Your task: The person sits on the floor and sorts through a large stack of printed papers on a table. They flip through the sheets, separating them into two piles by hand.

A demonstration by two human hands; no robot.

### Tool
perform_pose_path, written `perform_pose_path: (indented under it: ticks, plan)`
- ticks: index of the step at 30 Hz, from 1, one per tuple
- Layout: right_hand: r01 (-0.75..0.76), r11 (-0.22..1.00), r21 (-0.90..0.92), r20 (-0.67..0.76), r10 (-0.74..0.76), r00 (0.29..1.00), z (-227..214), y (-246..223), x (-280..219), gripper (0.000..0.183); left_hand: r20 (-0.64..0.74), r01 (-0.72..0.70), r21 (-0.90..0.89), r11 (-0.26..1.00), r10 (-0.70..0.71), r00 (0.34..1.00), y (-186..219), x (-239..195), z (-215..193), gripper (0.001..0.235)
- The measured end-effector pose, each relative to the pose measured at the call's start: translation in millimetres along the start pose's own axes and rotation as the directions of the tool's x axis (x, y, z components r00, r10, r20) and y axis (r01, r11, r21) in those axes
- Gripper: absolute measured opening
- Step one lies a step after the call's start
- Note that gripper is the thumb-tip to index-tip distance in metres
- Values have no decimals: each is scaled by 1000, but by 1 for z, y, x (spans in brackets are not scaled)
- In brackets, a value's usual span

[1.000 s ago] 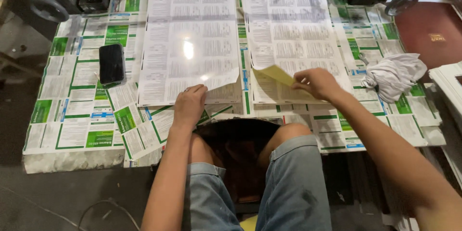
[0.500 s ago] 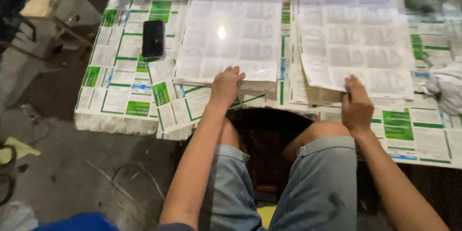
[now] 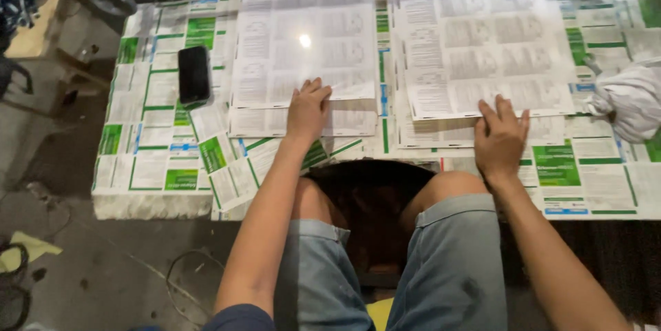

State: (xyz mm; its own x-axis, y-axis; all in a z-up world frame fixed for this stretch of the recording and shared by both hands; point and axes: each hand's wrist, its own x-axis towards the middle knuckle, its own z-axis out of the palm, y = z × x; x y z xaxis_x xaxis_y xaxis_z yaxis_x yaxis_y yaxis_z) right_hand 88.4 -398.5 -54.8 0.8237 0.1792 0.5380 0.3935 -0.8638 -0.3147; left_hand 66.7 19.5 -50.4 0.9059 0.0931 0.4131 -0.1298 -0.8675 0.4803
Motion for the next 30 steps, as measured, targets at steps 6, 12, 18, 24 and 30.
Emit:
perform_pose_path:
  ticks: [6, 12, 18, 24, 30]
  plan:
    - [-14, 984, -180, -13, 12, 1000, -3, -5, 6, 38, 19, 12, -5, 1000, -12, 1000, -11, 35, 7, 21]
    - [-14, 989, -145, -24, 10, 1000, 3, -2, 5, 40, 46, 16, 26, 1000, -17, 999, -25, 67, 19, 29]
    - [-3, 989, -148, -29, -1, 1000, 9, 3, 5, 41, 45, 19, 204, 979, -28, 999, -41, 74, 49, 48]
    - [-19, 989, -145, 2, 19, 1000, 9, 5, 5, 39, 199, 74, 261, 962, -128, 972, -2, 29, 10, 51]
    - [-28, 993, -117, 0, 28, 1000, 9, 8, 3, 38, 382, 117, 243, 963, -206, 901, 61, -18, -59, 102]
